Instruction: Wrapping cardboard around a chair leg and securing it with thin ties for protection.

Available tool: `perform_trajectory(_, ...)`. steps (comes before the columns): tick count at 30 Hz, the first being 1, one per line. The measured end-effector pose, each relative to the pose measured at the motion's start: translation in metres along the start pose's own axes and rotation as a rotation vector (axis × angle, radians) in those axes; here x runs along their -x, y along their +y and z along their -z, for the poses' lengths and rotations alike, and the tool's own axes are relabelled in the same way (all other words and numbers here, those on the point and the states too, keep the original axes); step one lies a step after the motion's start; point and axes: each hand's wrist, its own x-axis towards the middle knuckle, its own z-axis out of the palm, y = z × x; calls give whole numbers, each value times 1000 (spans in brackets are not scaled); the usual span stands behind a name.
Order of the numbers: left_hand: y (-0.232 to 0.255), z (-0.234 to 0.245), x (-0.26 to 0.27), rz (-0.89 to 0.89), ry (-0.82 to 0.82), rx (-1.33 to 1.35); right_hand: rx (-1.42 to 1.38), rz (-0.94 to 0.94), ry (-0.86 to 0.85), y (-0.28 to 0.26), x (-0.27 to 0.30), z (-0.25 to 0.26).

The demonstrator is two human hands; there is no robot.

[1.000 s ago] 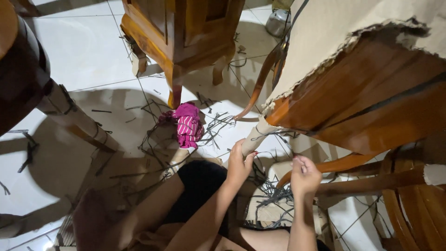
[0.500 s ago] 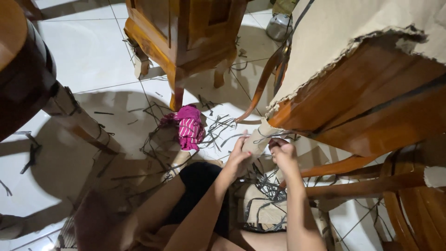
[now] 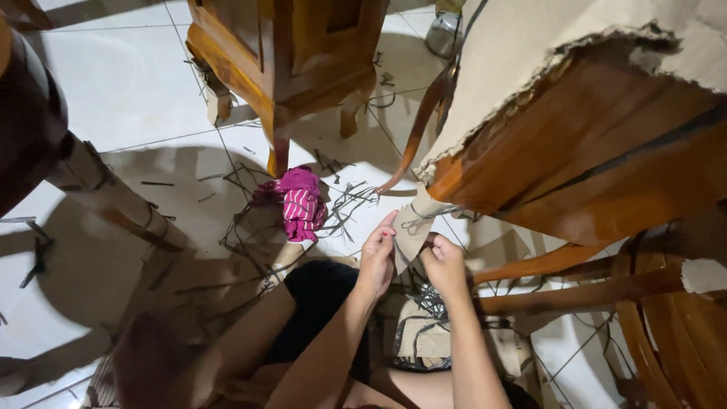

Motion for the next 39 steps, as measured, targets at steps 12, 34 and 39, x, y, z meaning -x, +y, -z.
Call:
perform_trajectory(12, -7, 8, 0, -80, 40, -88, -54, 325, 281, 12, 58, -1)
perform_trajectory(34, 7, 3, 13, -13, 193, -102, 336, 621, 383, -14, 31, -25)
perform_trajectory(39, 41, 18, 20, -94, 90, -415, 417, 502, 445, -2, 23, -23)
